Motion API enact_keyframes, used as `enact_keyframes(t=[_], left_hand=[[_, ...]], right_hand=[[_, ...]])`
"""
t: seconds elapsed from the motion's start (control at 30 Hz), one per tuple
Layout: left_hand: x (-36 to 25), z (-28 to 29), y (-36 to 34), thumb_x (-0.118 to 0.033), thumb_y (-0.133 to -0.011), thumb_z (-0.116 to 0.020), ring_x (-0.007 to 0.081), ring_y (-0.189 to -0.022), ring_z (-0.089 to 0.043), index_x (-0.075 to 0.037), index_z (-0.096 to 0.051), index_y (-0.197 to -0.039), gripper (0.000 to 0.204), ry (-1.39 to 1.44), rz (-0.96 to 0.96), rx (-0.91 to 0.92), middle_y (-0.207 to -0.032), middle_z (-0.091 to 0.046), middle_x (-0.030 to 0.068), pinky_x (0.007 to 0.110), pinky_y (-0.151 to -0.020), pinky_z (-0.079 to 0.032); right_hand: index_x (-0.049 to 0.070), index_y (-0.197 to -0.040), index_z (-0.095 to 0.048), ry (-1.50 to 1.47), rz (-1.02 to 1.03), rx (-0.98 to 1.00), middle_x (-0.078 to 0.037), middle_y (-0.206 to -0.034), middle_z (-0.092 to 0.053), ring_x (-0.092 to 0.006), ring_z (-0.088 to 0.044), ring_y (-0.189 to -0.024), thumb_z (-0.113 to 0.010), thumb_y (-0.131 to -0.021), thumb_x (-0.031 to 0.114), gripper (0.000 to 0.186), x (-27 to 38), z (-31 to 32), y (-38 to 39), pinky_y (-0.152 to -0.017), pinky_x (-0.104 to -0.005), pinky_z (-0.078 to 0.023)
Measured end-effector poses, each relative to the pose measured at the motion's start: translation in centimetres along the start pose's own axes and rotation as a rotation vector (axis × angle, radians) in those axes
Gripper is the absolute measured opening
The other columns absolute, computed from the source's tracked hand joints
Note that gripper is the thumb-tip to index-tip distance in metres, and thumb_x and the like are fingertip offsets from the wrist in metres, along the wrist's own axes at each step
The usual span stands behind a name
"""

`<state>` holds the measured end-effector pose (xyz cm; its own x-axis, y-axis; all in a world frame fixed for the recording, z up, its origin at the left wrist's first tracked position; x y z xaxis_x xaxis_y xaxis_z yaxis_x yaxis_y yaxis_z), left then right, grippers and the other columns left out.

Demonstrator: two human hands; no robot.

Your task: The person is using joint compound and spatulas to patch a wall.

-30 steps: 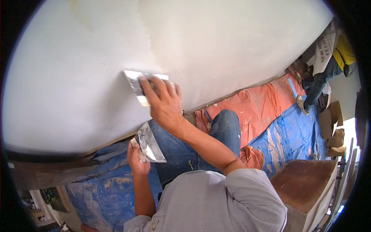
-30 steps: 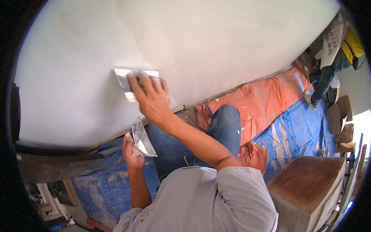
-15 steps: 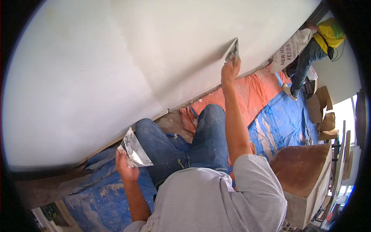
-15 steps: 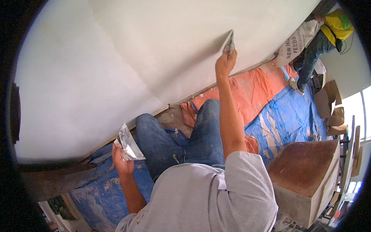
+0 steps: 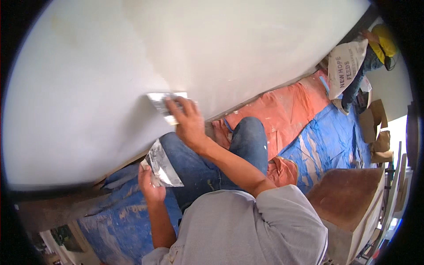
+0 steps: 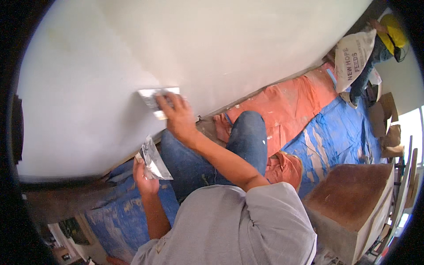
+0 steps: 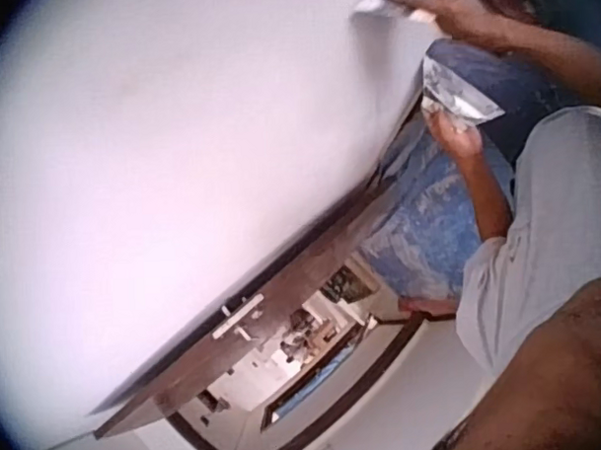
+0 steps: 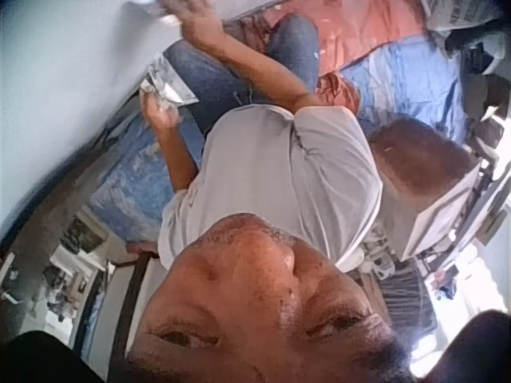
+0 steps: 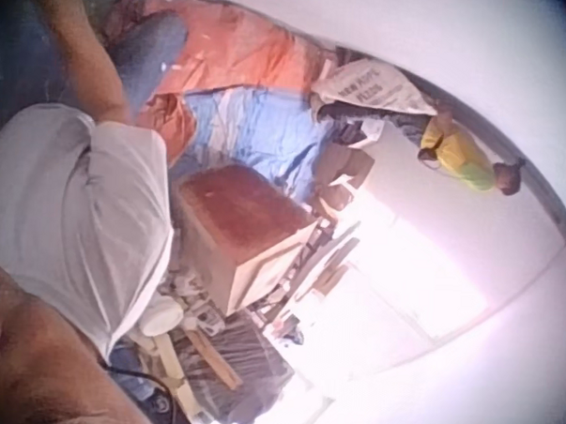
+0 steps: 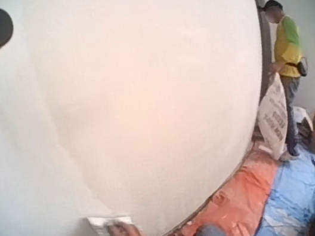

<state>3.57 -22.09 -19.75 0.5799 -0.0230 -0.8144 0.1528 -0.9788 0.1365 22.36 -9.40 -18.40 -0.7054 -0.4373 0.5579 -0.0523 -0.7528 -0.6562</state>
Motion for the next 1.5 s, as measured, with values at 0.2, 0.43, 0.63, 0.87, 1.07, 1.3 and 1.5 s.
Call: enact_keyframes(t=[0.2,0.43,0.63,0.87,1.07,1.3,1.5], left_hand=[[0.7,2.2,0.1,-0.014,-0.099,-0.050,0.0246,-0.116,-0.061,0.002,-0.052,-0.133,0.038,0.001,0.017,-0.053,-0.126,-0.062,0.0121,0.038,-0.102,-0.047],[0.5,2.4,-0.2,-0.018,-0.103,-0.047,0.0249,-0.122,-0.059,0.001,-0.047,-0.141,0.043,-0.029,0.035,0.055,-0.134,-0.059,0.0119,0.039,-0.104,-0.047],[-0.2,1.9,0.9,-0.018,-0.102,-0.048,0.0252,-0.125,-0.057,0.001,-0.047,-0.141,0.044,-0.019,0.017,0.025,-0.134,-0.058,0.0123,0.040,-0.106,-0.045],[-0.6,-1.5,0.3,-0.013,-0.099,-0.049,0.0218,-0.116,-0.060,0.001,-0.051,-0.133,0.037,-0.042,0.008,0.006,-0.126,-0.061,0.0099,0.036,-0.102,-0.046],[-0.8,-1.1,0.5,-0.013,-0.098,-0.050,0.0225,-0.116,-0.060,0.001,-0.050,-0.135,0.040,0.000,-0.007,0.000,-0.125,-0.061,0.0110,0.036,-0.103,-0.045],[0.9,2.9,0.0,-0.013,-0.099,-0.049,0.0252,-0.118,-0.060,0.002,-0.050,-0.136,0.040,0.013,0.025,0.001,-0.128,-0.061,0.0130,0.039,-0.104,-0.046],[0.0,1.0,0.3,-0.013,-0.100,-0.049,0.0241,-0.116,-0.062,0.001,-0.052,-0.133,0.036,0.028,0.044,0.023,-0.126,-0.062,0.0121,0.038,-0.101,-0.047]], right_hand=[[0.000,-0.132,-0.059,-0.249,-0.487,-0.487,-0.018,-0.121,-0.059,-0.0299,-0.057,-0.112,-0.051,-0.094,0.001,0.039,-20.7,4.9,2.8,-0.097,-0.0379,-0.046],[-0.001,-0.130,-0.058,-0.321,-0.640,-0.716,-0.014,-0.112,-0.060,-0.0241,-0.057,-0.101,-0.049,-0.103,0.016,0.033,-32.6,10.3,-3.0,-0.090,-0.0363,-0.045],[0.001,-0.140,-0.054,-0.117,-0.474,-0.666,-0.020,-0.127,-0.056,-0.0341,-0.054,-0.112,-0.054,-0.099,0.008,0.042,-20.2,2.6,-4.6,-0.099,-0.0408,-0.042],[0.006,-0.147,-0.051,-0.007,-0.128,-0.291,-0.024,-0.138,-0.048,-0.0399,-0.048,-0.120,-0.059,-0.072,-0.010,0.077,-1.5,-5.4,-0.5,-0.101,-0.0460,-0.040],[0.016,-0.142,-0.056,-0.084,-0.063,0.008,-0.016,-0.138,-0.053,-0.0352,-0.054,-0.122,-0.059,-0.075,-0.006,0.070,-4.4,-3.1,5.8,-0.101,-0.0469,-0.045],[-0.002,-0.124,-0.061,-0.123,-0.552,-0.630,-0.020,-0.116,-0.065,-0.0307,-0.061,-0.107,-0.050,-0.100,0.012,0.030,-25.1,4.6,3.1,-0.092,-0.0409,-0.047],[0.000,-0.140,-0.052,-0.061,-0.626,-0.598,-0.023,-0.123,-0.060,-0.0353,-0.057,-0.115,-0.054,-0.099,0.010,0.042,-30.9,6.2,-0.7,-0.099,-0.0424,-0.045]])
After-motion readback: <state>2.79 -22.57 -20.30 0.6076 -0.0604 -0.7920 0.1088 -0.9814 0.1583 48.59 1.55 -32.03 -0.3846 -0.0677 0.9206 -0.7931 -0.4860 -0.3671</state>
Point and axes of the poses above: each hand's wrist, its own y-axis away from the middle knuckle, its own z-axis out of the back of the hand, x = y × z, the point moved 1 cm from there along -y, towards the middle knuckle
